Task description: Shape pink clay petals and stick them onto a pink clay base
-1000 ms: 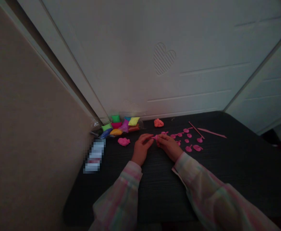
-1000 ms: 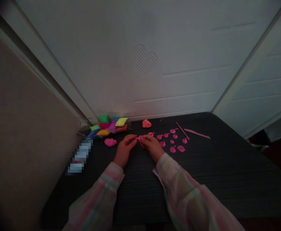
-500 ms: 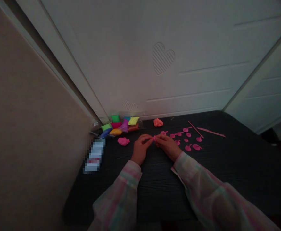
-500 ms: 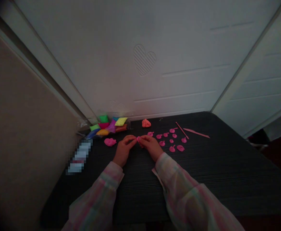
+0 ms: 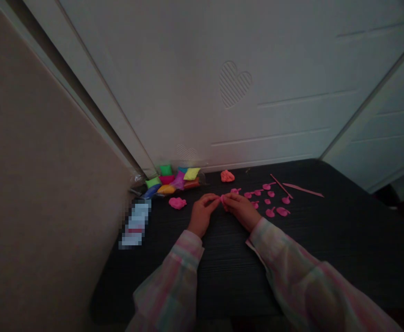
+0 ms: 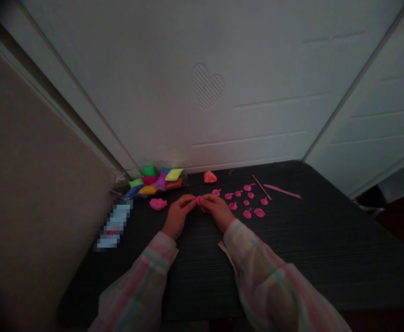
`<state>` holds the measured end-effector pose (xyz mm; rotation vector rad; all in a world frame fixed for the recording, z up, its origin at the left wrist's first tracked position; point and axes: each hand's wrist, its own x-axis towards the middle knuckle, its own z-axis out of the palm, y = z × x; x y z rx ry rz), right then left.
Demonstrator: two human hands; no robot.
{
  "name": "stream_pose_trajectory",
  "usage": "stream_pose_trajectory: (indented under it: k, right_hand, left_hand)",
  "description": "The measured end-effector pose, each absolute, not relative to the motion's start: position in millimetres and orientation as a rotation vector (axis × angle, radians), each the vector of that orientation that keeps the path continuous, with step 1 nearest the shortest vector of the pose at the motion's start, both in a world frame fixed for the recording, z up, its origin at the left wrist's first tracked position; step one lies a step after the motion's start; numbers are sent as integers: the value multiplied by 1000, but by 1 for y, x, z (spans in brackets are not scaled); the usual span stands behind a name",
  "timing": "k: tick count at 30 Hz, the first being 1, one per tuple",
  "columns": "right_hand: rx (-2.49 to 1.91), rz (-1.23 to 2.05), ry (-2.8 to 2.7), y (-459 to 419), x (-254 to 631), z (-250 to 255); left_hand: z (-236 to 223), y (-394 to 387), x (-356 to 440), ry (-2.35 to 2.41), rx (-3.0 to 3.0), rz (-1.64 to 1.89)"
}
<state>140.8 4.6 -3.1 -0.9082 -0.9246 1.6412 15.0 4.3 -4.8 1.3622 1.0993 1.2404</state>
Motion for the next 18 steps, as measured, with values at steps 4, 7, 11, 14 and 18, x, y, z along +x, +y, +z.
stream_pose_trajectory:
  k: [4, 7, 11, 14, 18]
  right_hand:
    - [-889, 1652, -916, 5, 141, -3]
    - [-887, 1660, -908, 5, 142, -4]
    - [-899, 1658, -924, 7, 142, -7]
    - [-903, 1642, -943, 8, 143, -10]
    - [-897, 1605, -973, 8, 145, -11]
  left_hand:
    - [-6, 5, 15, 1093, 1326, 1223]
    - [-7, 5, 15, 1110, 1337, 1211]
    - [-6, 5, 15, 1136, 1340, 1227]
    - [-5, 5, 15, 1117, 1328, 1221]
    - [-3, 4, 15, 1123, 1318, 1170]
